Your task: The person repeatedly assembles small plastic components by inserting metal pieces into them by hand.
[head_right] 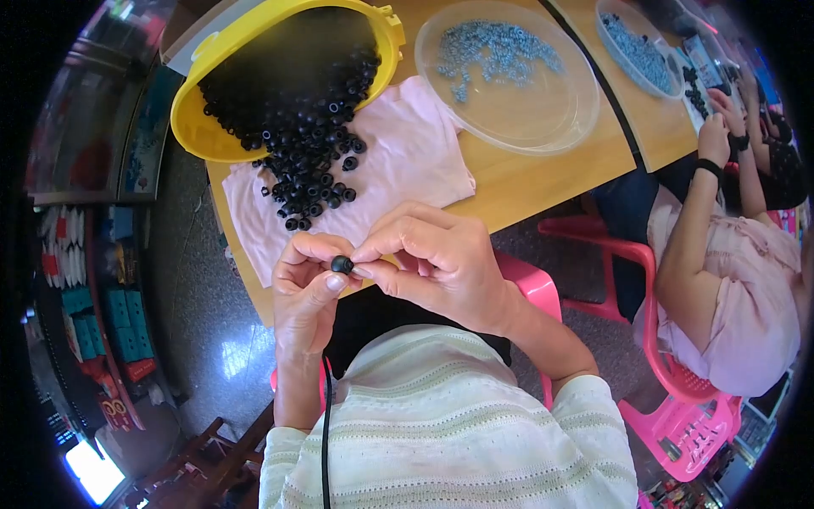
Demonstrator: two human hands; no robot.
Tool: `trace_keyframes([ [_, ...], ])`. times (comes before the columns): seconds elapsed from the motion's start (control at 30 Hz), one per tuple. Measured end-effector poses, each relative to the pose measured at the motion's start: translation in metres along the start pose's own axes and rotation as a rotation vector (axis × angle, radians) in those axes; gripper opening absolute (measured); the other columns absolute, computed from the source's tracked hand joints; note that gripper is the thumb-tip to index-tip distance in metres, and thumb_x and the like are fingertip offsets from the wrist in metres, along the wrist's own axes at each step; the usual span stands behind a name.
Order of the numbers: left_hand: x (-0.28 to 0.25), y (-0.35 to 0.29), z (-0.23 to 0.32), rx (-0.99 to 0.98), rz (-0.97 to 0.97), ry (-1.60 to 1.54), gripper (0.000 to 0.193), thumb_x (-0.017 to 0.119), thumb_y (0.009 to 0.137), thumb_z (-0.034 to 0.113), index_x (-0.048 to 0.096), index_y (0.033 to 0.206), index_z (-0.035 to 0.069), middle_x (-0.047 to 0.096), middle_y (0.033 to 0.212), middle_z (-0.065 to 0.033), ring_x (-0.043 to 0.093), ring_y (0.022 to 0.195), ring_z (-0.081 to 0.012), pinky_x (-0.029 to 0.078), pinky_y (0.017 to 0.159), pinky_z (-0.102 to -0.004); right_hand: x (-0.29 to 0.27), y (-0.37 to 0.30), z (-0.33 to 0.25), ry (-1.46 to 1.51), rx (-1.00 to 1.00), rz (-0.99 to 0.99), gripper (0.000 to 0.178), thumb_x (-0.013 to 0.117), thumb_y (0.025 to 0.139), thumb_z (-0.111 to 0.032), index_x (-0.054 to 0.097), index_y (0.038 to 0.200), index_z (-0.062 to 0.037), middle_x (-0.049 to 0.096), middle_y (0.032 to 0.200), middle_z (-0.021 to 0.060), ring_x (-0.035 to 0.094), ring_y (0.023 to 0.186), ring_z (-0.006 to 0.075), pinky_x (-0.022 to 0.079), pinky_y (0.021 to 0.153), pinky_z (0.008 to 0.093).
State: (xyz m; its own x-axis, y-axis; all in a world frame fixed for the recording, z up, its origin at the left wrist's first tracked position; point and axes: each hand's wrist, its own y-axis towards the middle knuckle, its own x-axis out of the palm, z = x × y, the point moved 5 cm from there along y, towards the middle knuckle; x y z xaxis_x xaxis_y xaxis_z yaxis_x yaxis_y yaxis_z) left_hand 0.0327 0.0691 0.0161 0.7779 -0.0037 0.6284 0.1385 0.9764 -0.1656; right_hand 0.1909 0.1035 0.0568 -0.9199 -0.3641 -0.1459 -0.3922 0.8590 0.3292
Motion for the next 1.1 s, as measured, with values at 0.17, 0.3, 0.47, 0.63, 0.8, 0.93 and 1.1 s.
trace_keyframes([
  [0.17, -0.003, 0.004, 0.003, 0.094, -0.023, 0.111, 0.023, 0.069, 0.077, -0.009, 0.059, 0.096, 0.0, 0.063, 0.097, -0.0121, 0.063, 0.09, -0.0171, 0.052, 0.083, -0.0299, -0.002, 0.001, 0.0, -0.11, -0.052, 0.004, 0.016, 0.075, 0.075, -0.001, 0.068, 0.09, -0.0051, 0.065, 0.085, 0.0042, 0.052, 0.057, 0.0034, 0.039, 0.048, 0.018],
  [0.3, -0.003, 0.004, 0.003, 0.132, -0.065, 0.24, 0.023, 0.069, 0.076, -0.013, 0.062, 0.096, -0.002, 0.063, 0.099, -0.0136, 0.061, 0.093, -0.0177, 0.05, 0.085, -0.0294, -0.004, 0.0, 0.004, -0.116, -0.027, -0.045, 0.017, 0.074, 0.073, 0.003, 0.067, 0.087, -0.0042, 0.064, 0.084, 0.0043, 0.051, 0.056, 0.0031, 0.039, 0.046, 0.0185],
  [0.47, -0.005, 0.009, -0.003, 0.056, -0.033, 0.264, 0.02, 0.068, 0.076, -0.013, 0.063, 0.092, -0.002, 0.064, 0.099, -0.0128, 0.061, 0.092, -0.0178, 0.049, 0.084, -0.0297, -0.005, 0.0, 0.016, -0.086, -0.012, -0.101, 0.019, 0.072, 0.07, 0.007, 0.064, 0.085, -0.0026, 0.062, 0.083, 0.0055, 0.05, 0.054, 0.0045, 0.039, 0.046, 0.0188],
  [0.63, -0.027, 0.017, 0.003, 0.028, 0.105, 0.105, 0.018, 0.068, 0.078, -0.008, 0.058, 0.09, 0.001, 0.065, 0.095, -0.0106, 0.063, 0.088, -0.016, 0.051, 0.081, -0.0289, -0.016, 0.01, 0.024, -0.094, 0.049, -0.056, 0.017, 0.071, 0.071, 0.007, 0.064, 0.084, -0.0023, 0.061, 0.079, 0.0055, 0.049, 0.053, 0.0059, 0.038, 0.046, 0.0193],
  [0.8, -0.032, 0.018, -0.011, 0.062, 0.106, 0.297, 0.022, 0.068, 0.079, -0.01, 0.059, 0.096, -0.001, 0.063, 0.101, -0.0096, 0.062, 0.091, -0.0137, 0.05, 0.084, -0.0264, -0.018, 0.031, 0.06, -0.397, -0.041, 0.015, 0.017, 0.07, 0.071, 0.007, 0.062, 0.081, -0.0039, 0.058, 0.076, 0.0028, 0.052, 0.054, 0.0074, 0.04, 0.046, 0.0211],
  [0.93, -0.036, 0.02, -0.022, 0.077, 0.096, 0.379, 0.025, 0.068, 0.078, -0.013, 0.06, 0.099, -0.003, 0.06, 0.104, -0.0093, 0.062, 0.095, -0.0138, 0.05, 0.086, -0.0258, -0.011, 0.042, 0.077, -0.592, -0.152, 0.023, 0.016, 0.071, 0.071, 0.004, 0.061, 0.081, -0.0041, 0.059, 0.077, 0.0045, 0.058, 0.061, 0.0167, 0.047, 0.054, 0.0272],
  [1.1, -0.038, 0.018, -0.024, 0.089, 0.086, 0.392, 0.025, 0.067, 0.078, -0.013, 0.06, 0.099, -0.003, 0.059, 0.105, -0.01, 0.062, 0.094, -0.0149, 0.051, 0.087, -0.0269, -0.014, 0.041, 0.07, -0.728, -0.173, 0.011, 0.015, 0.073, 0.072, -0.002, 0.062, 0.081, -0.0053, 0.061, 0.079, 0.0059, 0.06, 0.068, 0.0245, 0.049, 0.061, 0.0323],
])
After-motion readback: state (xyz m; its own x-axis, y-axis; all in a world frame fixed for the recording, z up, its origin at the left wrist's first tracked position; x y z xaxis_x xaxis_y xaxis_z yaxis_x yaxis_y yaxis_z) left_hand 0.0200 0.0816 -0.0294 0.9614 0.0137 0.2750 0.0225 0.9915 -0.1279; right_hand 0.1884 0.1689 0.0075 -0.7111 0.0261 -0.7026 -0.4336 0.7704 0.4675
